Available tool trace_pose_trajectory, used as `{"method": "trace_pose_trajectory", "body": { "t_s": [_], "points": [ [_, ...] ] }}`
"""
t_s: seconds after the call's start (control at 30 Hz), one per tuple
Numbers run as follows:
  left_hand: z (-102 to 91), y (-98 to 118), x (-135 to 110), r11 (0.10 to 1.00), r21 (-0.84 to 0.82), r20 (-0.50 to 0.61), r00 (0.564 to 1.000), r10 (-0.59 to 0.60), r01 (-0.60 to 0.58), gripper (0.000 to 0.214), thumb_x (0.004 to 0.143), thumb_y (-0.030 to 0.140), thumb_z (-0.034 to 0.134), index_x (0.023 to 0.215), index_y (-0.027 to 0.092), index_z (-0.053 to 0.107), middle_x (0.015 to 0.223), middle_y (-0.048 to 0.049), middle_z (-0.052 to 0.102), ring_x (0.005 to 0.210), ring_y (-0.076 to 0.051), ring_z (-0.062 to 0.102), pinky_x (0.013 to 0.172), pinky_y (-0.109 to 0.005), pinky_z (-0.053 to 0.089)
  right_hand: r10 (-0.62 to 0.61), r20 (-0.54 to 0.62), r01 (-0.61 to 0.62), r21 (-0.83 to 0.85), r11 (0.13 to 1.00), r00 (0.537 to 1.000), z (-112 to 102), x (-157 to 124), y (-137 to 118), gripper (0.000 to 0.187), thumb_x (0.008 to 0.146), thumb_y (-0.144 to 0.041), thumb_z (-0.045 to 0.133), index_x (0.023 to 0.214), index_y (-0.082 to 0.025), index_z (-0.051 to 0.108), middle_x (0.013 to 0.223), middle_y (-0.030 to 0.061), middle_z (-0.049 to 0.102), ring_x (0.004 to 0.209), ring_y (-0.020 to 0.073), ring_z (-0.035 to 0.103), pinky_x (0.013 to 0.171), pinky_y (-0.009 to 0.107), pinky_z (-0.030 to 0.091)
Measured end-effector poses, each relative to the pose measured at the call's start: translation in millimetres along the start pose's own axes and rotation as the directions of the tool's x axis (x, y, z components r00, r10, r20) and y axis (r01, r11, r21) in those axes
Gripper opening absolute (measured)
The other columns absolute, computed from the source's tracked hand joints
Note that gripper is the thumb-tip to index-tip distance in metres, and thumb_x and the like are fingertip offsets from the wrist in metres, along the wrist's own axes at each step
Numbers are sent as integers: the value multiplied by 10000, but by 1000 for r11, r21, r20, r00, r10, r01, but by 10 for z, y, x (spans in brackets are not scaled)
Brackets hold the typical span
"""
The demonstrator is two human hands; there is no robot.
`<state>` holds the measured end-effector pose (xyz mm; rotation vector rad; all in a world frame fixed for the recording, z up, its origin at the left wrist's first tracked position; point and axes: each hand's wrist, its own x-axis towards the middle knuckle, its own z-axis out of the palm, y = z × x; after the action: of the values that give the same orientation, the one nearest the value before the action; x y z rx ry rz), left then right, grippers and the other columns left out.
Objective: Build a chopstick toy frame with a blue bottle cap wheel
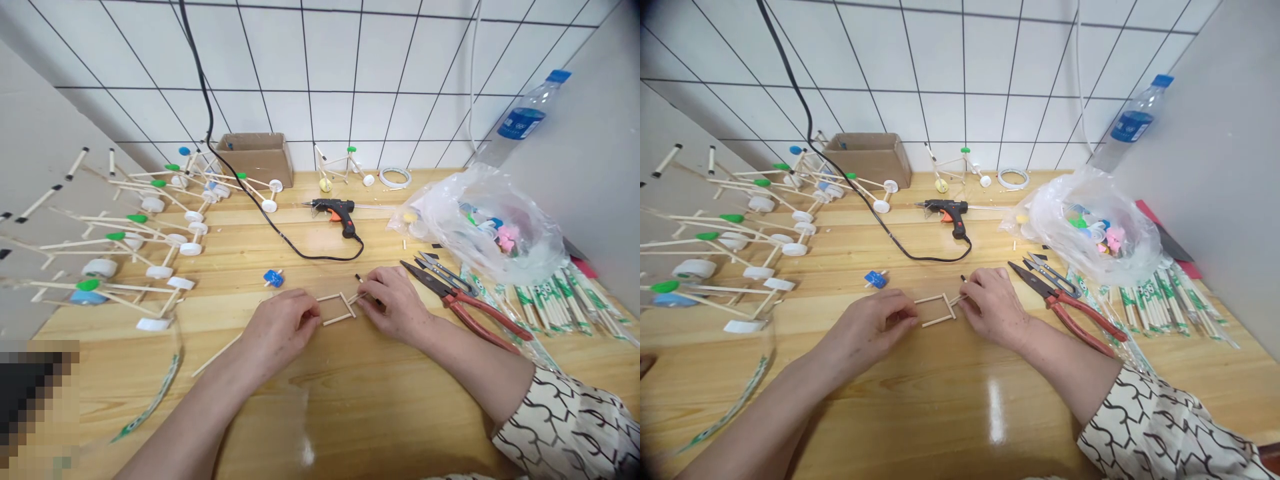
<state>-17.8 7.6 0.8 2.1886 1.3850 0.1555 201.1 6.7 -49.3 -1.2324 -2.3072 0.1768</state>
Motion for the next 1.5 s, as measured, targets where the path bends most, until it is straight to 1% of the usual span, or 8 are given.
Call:
{"method": "trace_pose_trajectory", "body": {
  "t_s": [0.13,0.37,0.83,0.93,1.03,1.13,1.3,1.5],
  "points": [
    [43,19,4,1000,-1,26,1000,12,-12,158,773,160,477,698,182,614,765,-29,632,738,-171,568,645,-267,407,5,-7,-5,-4,1000,1000,10,1,-1,68,805,-178,531,823,-169,596,825,60,591,789,180,531,708,334,324],
    [124,-27,16,998,12,28,998,56,-57,163,776,194,473,691,191,612,755,-26,619,729,-172,567,632,-267,408,8,-9,-8,-9,1000,1000,16,14,-2,64,814,-185,524,804,-177,586,809,57,594,774,181,534,703,333,317],
    [160,-37,21,997,34,7,998,66,-66,169,778,184,461,701,193,611,753,-27,621,726,-166,567,627,-263,403,19,-3,-19,-19,1000,1000,14,31,-17,76,819,-181,513,791,-174,584,794,54,596,766,177,533,700,330,316],
    [139,-67,23,998,18,-25,998,63,-62,153,776,208,476,712,194,615,769,-29,633,733,-168,570,630,-264,409,19,-2,-19,-21,1000,1000,11,33,-23,83,824,-183,509,789,-175,584,790,55,595,766,178,536,699,330,316],
    [90,-100,26,999,7,-99,994,36,-35,146,772,230,483,742,192,621,775,-29,640,735,-168,571,639,-267,418,22,4,-22,-14,1000,1000,8,34,-27,71,817,-179,518,794,-178,585,789,52,592,766,180,540,698,330,315],
    [54,-112,38,1000,17,-172,985,-4,7,173,784,231,454,776,186,621,771,-31,639,722,-168,571,635,-273,423,20,-2,-20,-9,1000,1000,7,33,-26,68,815,-176,520,792,-179,584,786,51,592,761,179,540,695,329,313],
    [84,-104,82,996,78,-160,986,-37,50,182,791,214,437,786,188,617,766,-34,633,712,-176,576,628,-279,421,19,0,-19,-5,1000,1000,11,29,-21,75,821,-179,513,796,-181,584,789,54,597,761,177,536,700,326,312],
    [130,-109,108,994,101,-153,988,-31,46,184,797,194,422,743,194,599,748,-24,619,721,-172,577,641,-276,418,16,8,-16,-9,1000,1000,10,31,-23,77,820,-173,511,796,-179,584,788,56,597,765,179,536,700,327,314]
  ]
}}
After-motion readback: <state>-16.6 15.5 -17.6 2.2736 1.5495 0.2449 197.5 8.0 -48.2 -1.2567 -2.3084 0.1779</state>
